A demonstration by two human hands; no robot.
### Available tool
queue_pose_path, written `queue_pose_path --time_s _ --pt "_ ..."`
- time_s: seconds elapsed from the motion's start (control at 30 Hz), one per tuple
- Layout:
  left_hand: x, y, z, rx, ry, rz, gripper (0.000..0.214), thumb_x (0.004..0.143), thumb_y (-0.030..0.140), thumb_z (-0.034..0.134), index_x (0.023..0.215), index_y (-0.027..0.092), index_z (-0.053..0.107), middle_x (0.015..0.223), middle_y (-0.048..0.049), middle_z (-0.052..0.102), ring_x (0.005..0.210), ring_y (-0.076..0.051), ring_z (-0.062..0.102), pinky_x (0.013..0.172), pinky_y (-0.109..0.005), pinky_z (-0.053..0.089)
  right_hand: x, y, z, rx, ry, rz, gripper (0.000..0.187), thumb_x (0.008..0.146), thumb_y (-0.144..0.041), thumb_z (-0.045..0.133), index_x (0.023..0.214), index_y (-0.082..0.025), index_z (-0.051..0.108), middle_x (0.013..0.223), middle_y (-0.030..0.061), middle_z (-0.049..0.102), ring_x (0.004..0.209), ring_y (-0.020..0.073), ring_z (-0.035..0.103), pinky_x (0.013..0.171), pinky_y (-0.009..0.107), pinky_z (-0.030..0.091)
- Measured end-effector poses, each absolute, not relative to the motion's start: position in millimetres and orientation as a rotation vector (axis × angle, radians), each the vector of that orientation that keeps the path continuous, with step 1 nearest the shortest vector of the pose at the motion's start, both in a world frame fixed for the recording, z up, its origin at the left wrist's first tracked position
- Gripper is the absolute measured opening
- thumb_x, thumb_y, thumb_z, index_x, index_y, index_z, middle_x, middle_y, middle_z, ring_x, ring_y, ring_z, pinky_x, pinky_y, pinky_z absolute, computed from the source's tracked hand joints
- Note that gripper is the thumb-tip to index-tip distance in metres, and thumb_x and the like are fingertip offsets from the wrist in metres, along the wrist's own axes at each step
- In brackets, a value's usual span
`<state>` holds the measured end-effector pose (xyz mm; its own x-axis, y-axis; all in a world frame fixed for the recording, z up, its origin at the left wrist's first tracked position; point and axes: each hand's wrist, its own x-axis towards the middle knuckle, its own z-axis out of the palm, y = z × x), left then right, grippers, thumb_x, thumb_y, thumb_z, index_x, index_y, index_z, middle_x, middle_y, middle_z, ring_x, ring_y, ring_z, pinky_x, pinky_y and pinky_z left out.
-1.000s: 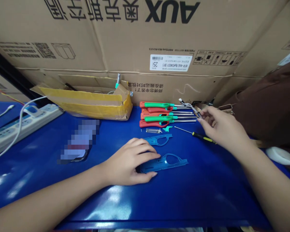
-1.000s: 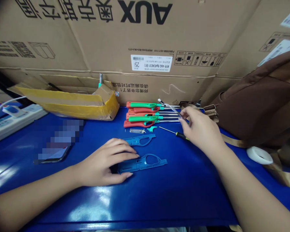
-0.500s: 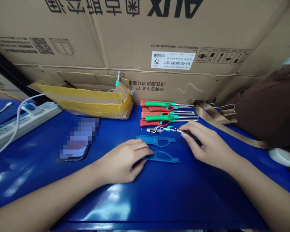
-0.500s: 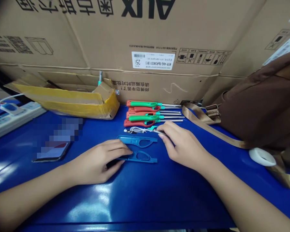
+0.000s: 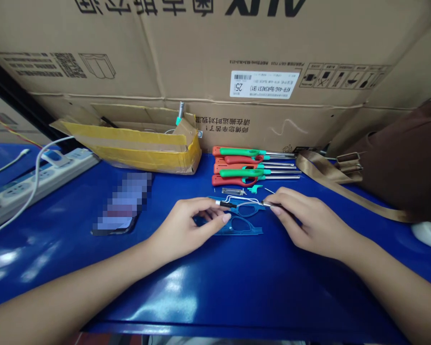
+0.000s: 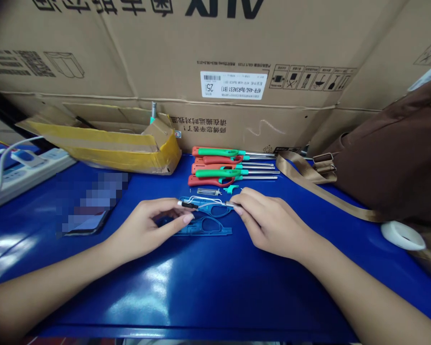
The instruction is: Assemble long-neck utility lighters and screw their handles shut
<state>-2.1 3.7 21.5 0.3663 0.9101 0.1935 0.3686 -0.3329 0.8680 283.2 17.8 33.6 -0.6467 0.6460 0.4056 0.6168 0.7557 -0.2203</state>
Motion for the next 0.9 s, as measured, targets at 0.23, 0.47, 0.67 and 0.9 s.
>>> queue_pose_path --time_s 0.23,0.47,0.67,0.9 --pt "0.5 3.4 21.3 1.424 1.061 0.862 0.029 0.088 0.042 0.074 0.096 0.015 0.077 0.081 -0.0046 0.079 0.068 -0.013 0.071 0.068 -0.024 0.061 281.9 16.0 33.5 -0.929 -2.586 0.147 0.015 0.102 -0.024 0.05 0.113 -0.022 0.061 0.1 0.0055 0.068 0.087 0.0193 0.067 0.072 0.03 0.052" --pt "-0.5 6.0 12.5 1.506 1.064 0.908 0.026 0.086 0.037 0.078 0.102 0.016 0.078 0.094 -0.0051 0.08 0.074 -0.014 0.072 0.07 -0.026 0.062 285.3 18.4 39.9 -0.927 -2.668 0.304 0.021 0.105 -0.024 0.043 0.11 -0.022 0.063 0.102 0.0071 0.066 0.093 0.0203 0.064 0.078 0.032 0.052" --pt "-1.4 5.8 6.7 1.632 1.056 0.899 0.034 0.082 0.031 0.082 0.113 0.018 0.076 0.103 -0.0065 0.079 0.092 -0.018 0.073 0.08 -0.03 0.063 286.6 19.2 41.6 -1.002 -2.707 0.338 0.017 0.105 -0.029 0.046 0.104 -0.022 0.062 0.099 0.0058 0.064 0.085 0.0192 0.062 0.073 0.032 0.05" --pt "-2.7 5.0 3.7 1.732 1.036 0.883 0.031 0.081 0.028 0.083 0.109 0.017 0.076 0.102 -0.0053 0.078 0.079 -0.013 0.072 0.076 -0.026 0.064 287.1 17.5 42.8 -0.971 -2.774 0.406 0.009 0.102 -0.026 0.051 0.1 -0.023 0.059 0.094 0.0026 0.066 0.082 0.0179 0.061 0.072 0.03 0.045"
